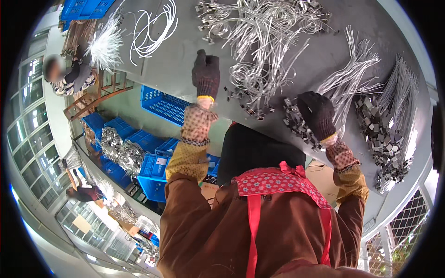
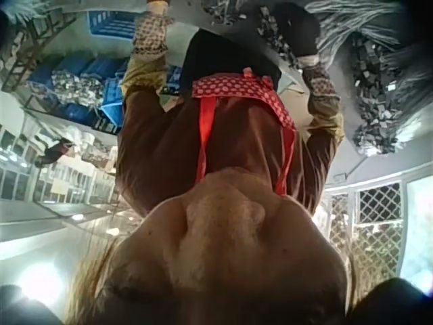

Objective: Organizing and bundling metal wire components on a production workbench.

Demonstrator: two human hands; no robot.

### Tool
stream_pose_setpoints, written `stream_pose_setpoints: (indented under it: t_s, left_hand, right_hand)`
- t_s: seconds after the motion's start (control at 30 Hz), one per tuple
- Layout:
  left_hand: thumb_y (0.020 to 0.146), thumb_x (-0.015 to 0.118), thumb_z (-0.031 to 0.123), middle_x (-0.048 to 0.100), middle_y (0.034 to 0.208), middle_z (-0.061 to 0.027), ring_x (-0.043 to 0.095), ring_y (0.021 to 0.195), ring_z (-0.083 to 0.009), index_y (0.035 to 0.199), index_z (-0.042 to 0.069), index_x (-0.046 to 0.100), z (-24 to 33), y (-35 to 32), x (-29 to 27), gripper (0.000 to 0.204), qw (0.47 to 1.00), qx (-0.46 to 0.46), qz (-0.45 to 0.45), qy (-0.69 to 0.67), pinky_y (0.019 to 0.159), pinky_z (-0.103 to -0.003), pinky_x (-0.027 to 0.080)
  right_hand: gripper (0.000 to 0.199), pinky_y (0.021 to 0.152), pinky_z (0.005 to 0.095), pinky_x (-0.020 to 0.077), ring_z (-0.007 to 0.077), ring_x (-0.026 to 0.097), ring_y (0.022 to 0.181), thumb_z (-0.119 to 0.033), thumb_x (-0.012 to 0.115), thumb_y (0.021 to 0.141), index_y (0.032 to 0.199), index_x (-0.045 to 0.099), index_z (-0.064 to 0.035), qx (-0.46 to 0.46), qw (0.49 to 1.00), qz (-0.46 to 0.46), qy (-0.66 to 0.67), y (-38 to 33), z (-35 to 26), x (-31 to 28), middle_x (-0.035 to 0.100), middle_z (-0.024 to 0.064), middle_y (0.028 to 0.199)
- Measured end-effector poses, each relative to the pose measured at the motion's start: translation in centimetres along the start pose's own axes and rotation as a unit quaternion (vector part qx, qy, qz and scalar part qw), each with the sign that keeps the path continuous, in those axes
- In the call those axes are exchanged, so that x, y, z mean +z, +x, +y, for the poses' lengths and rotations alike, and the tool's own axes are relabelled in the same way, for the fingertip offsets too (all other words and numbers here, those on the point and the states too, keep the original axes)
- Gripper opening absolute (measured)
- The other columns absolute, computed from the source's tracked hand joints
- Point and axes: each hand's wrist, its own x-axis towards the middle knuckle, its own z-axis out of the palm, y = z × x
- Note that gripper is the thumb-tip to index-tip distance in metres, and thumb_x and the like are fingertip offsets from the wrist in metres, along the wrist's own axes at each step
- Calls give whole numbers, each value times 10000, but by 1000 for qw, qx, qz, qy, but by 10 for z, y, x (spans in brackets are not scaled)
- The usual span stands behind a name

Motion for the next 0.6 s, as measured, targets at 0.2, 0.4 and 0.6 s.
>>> stream_pose_setpoints:
  t_s: [0.2,0.4,0.6]
  left_hand:
    - [896,577,270,676,1049,-188,652,940,-379,1198,85,585,10,170,7,354,949,303,-13,82,807,-486,527]
    - [728,622,167,664,1144,-159,645,1020,-339,1286,71,567,65,262,48,569,810,455,-271,250,851,-451,525]
    - [714,712,255,672,1196,-139,674,1045,-331,1248,216,640,57,293,104,540,785,401,-386,274,901,-456,547]
  right_hand:
    - [421,619,356,521,207,679,724,-395,603,936,1083,689,-10,356,899,-62,249,160,-67,76,702,118,824]
    - [442,510,353,542,220,670,543,-377,586,930,959,646,59,464,788,-119,387,265,-48,187,674,177,763]
    - [299,485,325,504,186,618,522,-262,611,878,915,647,33,465,733,6,497,270,-64,218,619,115,659]
